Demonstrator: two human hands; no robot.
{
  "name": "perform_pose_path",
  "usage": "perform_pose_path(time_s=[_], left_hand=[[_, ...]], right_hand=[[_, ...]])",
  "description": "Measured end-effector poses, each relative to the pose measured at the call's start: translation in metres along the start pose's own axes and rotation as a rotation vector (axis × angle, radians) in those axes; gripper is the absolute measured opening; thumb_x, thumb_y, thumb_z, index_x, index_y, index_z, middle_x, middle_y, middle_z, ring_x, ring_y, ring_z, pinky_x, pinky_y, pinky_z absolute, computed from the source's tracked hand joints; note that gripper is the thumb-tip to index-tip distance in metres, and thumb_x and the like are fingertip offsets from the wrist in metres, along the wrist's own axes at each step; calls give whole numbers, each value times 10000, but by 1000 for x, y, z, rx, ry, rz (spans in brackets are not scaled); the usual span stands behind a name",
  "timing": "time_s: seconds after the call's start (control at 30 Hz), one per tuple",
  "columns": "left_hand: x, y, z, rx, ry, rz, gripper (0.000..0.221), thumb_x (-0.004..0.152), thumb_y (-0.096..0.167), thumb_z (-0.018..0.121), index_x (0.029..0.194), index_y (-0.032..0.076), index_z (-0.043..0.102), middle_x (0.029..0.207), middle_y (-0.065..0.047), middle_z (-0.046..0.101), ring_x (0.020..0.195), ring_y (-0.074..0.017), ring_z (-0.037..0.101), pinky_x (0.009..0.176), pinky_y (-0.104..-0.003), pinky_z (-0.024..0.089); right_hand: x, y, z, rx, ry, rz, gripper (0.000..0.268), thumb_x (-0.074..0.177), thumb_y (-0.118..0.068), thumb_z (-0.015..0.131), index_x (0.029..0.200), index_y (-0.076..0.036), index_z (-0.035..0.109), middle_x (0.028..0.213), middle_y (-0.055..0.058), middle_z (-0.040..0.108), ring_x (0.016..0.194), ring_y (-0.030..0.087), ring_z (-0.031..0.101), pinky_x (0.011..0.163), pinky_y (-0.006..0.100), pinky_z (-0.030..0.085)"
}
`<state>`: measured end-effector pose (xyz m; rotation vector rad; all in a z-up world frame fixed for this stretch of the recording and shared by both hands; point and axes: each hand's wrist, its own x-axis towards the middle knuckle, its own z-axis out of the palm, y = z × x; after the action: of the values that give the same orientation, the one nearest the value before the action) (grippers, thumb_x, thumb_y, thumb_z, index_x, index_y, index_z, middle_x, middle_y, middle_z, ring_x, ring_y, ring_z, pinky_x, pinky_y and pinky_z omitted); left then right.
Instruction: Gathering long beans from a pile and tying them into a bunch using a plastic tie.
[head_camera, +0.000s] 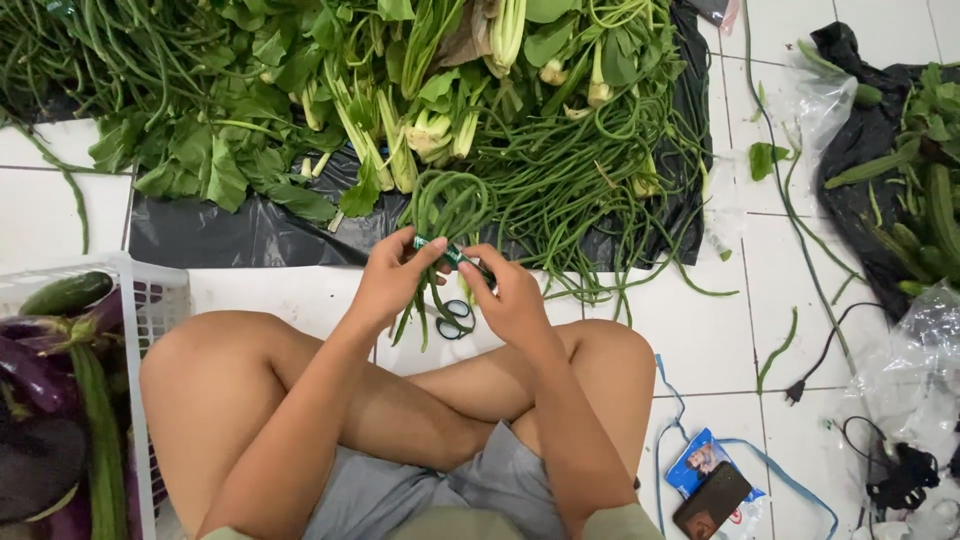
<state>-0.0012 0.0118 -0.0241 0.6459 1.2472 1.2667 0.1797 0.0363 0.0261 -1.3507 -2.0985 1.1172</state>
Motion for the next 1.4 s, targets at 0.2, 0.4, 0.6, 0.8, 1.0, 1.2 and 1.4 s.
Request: perform_pose_path(time_s=[0.2, 0.4, 0.6, 0.8, 1.0, 1.2, 1.4], left_hand=[[-25, 19, 14, 179, 14, 119, 248, 1004, 258, 700, 943, 19, 678, 775, -150, 729, 655, -174, 703, 637, -321, 569], [-12, 11, 2, 400, 107, 165, 414, 1110, 354, 526, 1118, -47, 628, 1061, -198, 570, 1043, -324, 614, 956, -519, 503], [-8, 6, 1, 377, 258, -112, 704, 1077, 459, 526, 1477, -109, 410, 1467, -329, 457, 1455, -421, 403, 1200, -559, 325], [0, 9, -12, 346, 254, -168, 804, 1097, 510, 451, 1583, -95, 239, 1644, -310, 227, 1561, -398, 168, 1276, -531, 164], [-1, 13, -8, 286, 266, -174, 850, 1101, 520, 439, 1587, -120, 164, 1645, -347, 146, 1560, -434, 123, 1276, -566, 137], [-6, 28, -4, 280, 287, -146, 870, 1092, 556, 431, 1596, -100, 162, 1663, -327, 83, 1569, -430, 26, 1279, -564, 75], [9, -6, -15, 299, 388, 108, 318, 1070, 338, 511, 1089, 37, 615, 760, -3, 500, 684, -111, 440, 670, -283, 411]], right_hand=[[14, 21, 10, 169, 6, 105, 303, 1028, -392, 637, 1144, -138, 754, 785, 175, 738, 780, 290, 713, 780, 432, 558], [22, 40, 24, 252, 69, -62, 255, 1061, -252, 612, 1179, -64, 737, 1052, 178, 683, 1077, 346, 647, 1009, 491, 487], [31, 78, 35, 69, 25, 224, 214, 1076, -160, 481, 1157, -62, 653, 1031, 171, 630, 990, 391, 666, 936, 552, 501], [28, 146, 103, -774, -543, 212, 303, 803, -420, 841, 1012, -219, 756, 1087, 103, 734, 1075, 373, 698, 938, 508, 507], [26, 119, 117, -1020, -576, 131, 595, 765, -508, 858, 1166, -87, 734, 1289, 167, 641, 1213, 370, 599, 973, 503, 488], [18, 110, 110, -967, -471, 131, 552, 828, -494, 785, 1112, -22, 767, 1477, 199, 512, 1390, 372, 424, 1092, 480, 388], [20, 112, 70, -636, -284, 183, 435, 716, -440, 810, 889, -44, 760, 953, 161, 737, 1021, 394, 687, 895, 500, 523]])
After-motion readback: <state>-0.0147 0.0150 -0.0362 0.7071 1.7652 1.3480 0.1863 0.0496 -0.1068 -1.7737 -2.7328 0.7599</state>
